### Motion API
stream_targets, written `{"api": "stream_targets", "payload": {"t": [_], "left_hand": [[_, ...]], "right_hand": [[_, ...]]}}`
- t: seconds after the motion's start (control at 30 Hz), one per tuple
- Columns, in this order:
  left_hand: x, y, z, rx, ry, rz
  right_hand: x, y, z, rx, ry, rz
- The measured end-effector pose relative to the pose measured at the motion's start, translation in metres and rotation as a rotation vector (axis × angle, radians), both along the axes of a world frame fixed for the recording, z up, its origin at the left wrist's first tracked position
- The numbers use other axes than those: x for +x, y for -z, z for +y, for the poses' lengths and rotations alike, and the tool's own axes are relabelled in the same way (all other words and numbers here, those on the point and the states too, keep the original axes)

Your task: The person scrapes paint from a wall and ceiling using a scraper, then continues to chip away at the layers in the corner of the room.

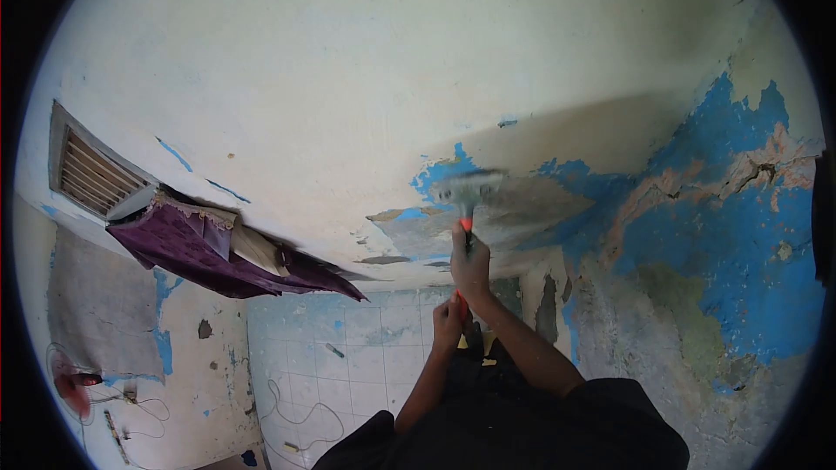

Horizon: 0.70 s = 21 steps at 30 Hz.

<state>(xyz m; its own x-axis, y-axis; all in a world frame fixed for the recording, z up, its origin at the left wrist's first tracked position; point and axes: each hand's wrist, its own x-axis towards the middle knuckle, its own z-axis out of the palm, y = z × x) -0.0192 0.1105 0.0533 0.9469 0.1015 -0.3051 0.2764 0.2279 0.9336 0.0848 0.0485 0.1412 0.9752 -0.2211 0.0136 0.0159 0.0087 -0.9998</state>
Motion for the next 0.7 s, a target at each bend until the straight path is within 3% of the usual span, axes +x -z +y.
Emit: {"api": "stream_targets", "payload": {"t": [0.07, 0.27, 0.37, 0.53, 0.7], "left_hand": [[-0.018, 0.036, 0.001, 0.015, 0.007, 0.084], [-0.012, -0.002, 0.001, 0.041, 0.014, 0.057], [-0.021, 0.023, 0.0, -0.029, 0.002, 0.123], [-0.008, -0.003, 0.002, -0.038, -0.013, 0.026], [-0.013, 0.017, 0.004, -0.039, 0.013, 0.057]], "right_hand": [[-0.013, 0.032, -0.002, 0.028, 0.011, 0.102], [-0.002, 0.011, 0.0, -0.003, -0.007, 0.014], [-0.01, 0.033, 0.0, -0.026, 0.01, 0.083], [-0.005, 0.007, 0.004, 0.026, -0.001, 0.009], [-0.006, 0.025, 0.005, -0.011, 0.014, 0.045]]}}
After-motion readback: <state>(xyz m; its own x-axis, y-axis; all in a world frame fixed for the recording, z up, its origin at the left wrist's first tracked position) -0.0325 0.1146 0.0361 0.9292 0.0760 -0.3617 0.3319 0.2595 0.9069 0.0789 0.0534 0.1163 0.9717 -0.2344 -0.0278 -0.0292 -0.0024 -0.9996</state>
